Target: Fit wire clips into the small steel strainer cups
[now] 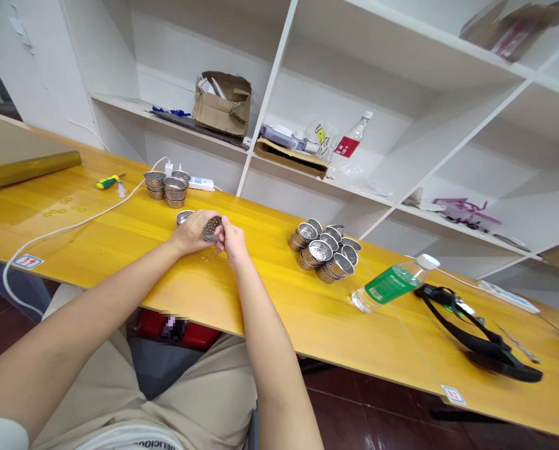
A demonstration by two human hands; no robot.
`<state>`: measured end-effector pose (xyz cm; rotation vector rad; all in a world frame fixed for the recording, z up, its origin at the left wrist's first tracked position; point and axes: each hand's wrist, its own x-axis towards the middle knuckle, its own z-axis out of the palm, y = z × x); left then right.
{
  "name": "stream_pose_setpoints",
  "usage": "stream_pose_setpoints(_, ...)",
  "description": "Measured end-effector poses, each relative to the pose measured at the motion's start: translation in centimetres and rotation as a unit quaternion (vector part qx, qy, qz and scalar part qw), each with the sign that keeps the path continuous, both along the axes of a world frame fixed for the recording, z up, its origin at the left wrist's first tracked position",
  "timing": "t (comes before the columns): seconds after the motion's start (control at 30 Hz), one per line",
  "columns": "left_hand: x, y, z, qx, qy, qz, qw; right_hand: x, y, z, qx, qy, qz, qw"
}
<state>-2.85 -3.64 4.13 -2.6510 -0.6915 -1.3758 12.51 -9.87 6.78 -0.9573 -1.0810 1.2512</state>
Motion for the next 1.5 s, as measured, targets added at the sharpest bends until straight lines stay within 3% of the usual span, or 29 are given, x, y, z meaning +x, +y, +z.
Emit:
stream_pose_setpoints(0.23, 0.31, -0.10, -0.17, -0.036, 0.010, -0.010, 0.999, 0.20, -0.07, 0.17, -0.058, 0.040, 0.041, 0.997)
stream_pose_setpoints(0.6, 0.34, 0.31, -0.84, -0.021, 0.007, -0.035, 0.999, 0.39, 0.17, 0.35, -0.095, 0.040, 0.054, 0.993)
stream_pose_setpoints(0.83, 0.40, 0.10, -0.82, -0.050, 0.007, -0.035, 0.998, 0.65, 0.36, 0.19, -0.105, 0.035, 0.061, 0.992)
stream_pose_setpoints(1.27, 0.35, 0.02, -0.71, -0.040, 0.008, -0.025, 0.999, 0.25, 0.49, 0.17, -0.110, 0.054, 0.023, 0.992)
stream_pose_setpoints(1.5, 0.42, 0.00, -0.70, -0.023, 0.010, -0.043, 0.999, 0.44, 0.40, -0.11, -0.103, 0.046, 0.040, 0.993)
